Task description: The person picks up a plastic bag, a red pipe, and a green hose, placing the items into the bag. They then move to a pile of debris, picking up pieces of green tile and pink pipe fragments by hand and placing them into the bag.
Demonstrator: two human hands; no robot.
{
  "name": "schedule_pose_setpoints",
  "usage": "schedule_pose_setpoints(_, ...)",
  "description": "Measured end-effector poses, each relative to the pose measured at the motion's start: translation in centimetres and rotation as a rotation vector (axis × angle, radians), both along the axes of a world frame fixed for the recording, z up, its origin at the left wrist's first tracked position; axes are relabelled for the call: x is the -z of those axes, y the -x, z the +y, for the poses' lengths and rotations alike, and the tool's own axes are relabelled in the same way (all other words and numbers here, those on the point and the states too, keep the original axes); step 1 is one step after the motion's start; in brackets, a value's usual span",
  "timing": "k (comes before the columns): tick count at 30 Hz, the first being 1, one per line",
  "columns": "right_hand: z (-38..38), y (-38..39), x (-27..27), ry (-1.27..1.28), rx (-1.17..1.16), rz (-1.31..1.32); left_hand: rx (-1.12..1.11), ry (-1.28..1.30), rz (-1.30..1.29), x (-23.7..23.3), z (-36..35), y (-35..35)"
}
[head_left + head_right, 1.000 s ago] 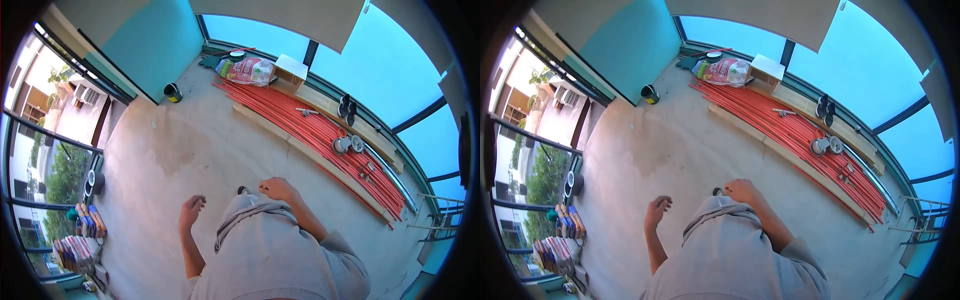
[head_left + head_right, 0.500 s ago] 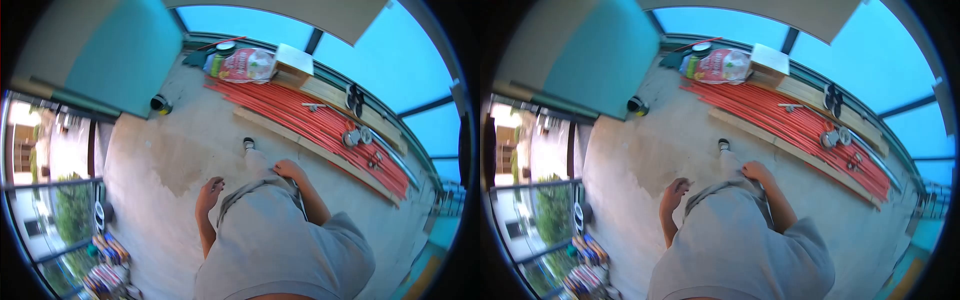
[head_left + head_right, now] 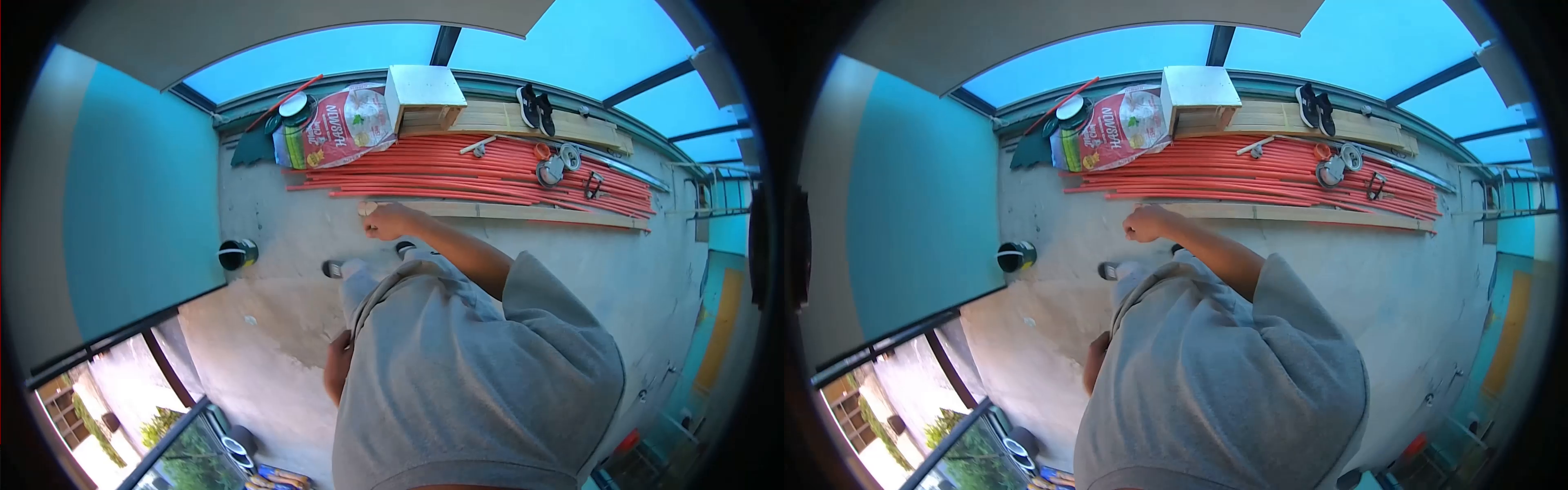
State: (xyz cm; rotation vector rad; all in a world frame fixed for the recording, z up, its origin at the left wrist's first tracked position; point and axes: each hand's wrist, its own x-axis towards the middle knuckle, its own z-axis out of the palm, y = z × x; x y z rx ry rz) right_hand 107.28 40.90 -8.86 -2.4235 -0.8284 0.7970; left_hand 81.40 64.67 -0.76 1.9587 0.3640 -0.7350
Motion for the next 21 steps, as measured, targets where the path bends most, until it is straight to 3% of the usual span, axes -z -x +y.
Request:
schedule_pose_setpoints(3, 3.4, -0.9, 1.4, 0.052, 0.052, 0.059, 0.026, -0.314, -0.122, 6.0, 5.5, -5.0)
schedule_pose_setpoints(5, 5.8, -1.1, 5.9, 0.140, 0.090, 0.152, -0.169, -0.275, -0.344, 8.8, 10.3, -9.4)
schedule_pose_setpoints(8, 10.6, -2.0, 7.0, 0.269, 0.126, 0.288, -0.257, -0.260, -0.467, 6.8, 17.8, -16.6)
schedule_pose_setpoints(11, 15.8, -2.9, 6.4, 0.101, 0.203, 0.171, -0.282, -0.223, -0.451, 3.2, 25.0, -22.5)
schedule_pose_setpoints(15, 21.2, -6.0, 4.2, -0.042, 0.369, 0.264, 0.102, -0.283, -0.325, 2.5, 31.0, -29.2)
schedule_pose_setpoints(19, 23.3, -8.7, 6.4, 0.033, 0.392, 0.269, 0.292, -0.063, -0.207, 4.0, 33.9, -34.2)
schedule_pose_setpoints(21, 24.1, -10.1, 7.8, 0.035, 0.414, 0.277, 0.254, -0.058, -0.192, 4.5, 34.6, -36.2)
